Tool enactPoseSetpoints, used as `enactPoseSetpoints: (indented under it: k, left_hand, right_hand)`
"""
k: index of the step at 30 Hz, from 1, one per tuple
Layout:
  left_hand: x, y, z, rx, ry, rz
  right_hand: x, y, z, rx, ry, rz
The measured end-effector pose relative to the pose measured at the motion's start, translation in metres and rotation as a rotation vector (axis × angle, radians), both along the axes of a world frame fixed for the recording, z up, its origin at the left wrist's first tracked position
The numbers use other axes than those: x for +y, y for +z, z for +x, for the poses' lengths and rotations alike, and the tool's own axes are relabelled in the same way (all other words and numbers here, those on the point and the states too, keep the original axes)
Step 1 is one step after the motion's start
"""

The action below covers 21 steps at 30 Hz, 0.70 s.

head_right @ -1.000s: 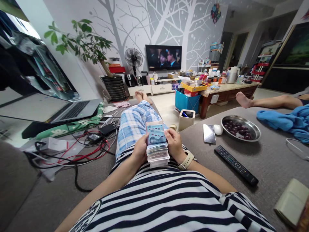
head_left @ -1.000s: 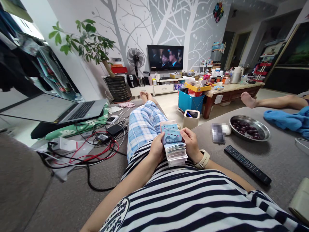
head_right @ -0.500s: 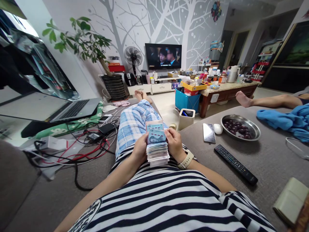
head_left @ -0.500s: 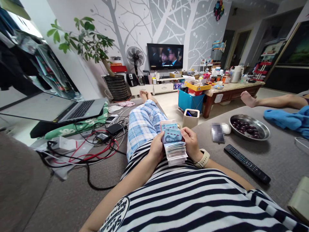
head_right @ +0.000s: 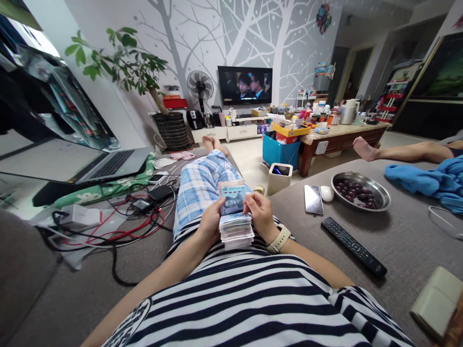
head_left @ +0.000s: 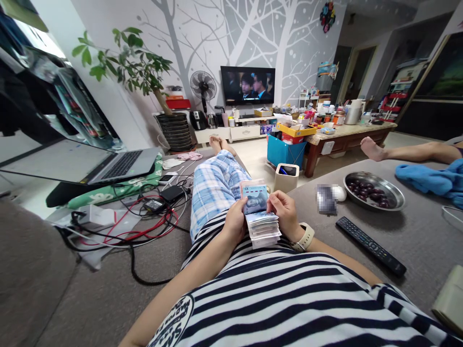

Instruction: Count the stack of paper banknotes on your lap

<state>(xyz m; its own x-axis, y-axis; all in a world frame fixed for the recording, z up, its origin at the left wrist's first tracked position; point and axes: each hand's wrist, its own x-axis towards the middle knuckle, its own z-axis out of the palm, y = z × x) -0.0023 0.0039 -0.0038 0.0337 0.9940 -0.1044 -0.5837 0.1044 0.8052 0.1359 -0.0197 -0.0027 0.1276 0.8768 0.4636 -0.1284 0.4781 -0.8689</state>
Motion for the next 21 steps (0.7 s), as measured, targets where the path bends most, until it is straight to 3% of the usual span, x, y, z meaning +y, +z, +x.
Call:
enactPoseSetpoints:
  k: [9,15,21]
  left_hand:
    - [-0.009,0.010,-0.003,0.066,-0.064,0.062]
    - [-0.008,0.005,-0.003,0.048,-0.153,0.097]
    - [0.003,-0.004,-0.002,0.006,-0.013,0.029]
  right_hand:
    - [0.011,-0.006,0.002,-0.024,-0.111,-0.071]
    - [0.015,-0.012,0.003,-0.083,-0.121,-0.112]
    - [0.013,-0.010,0.004,-0.125,-0.136,-0.087]
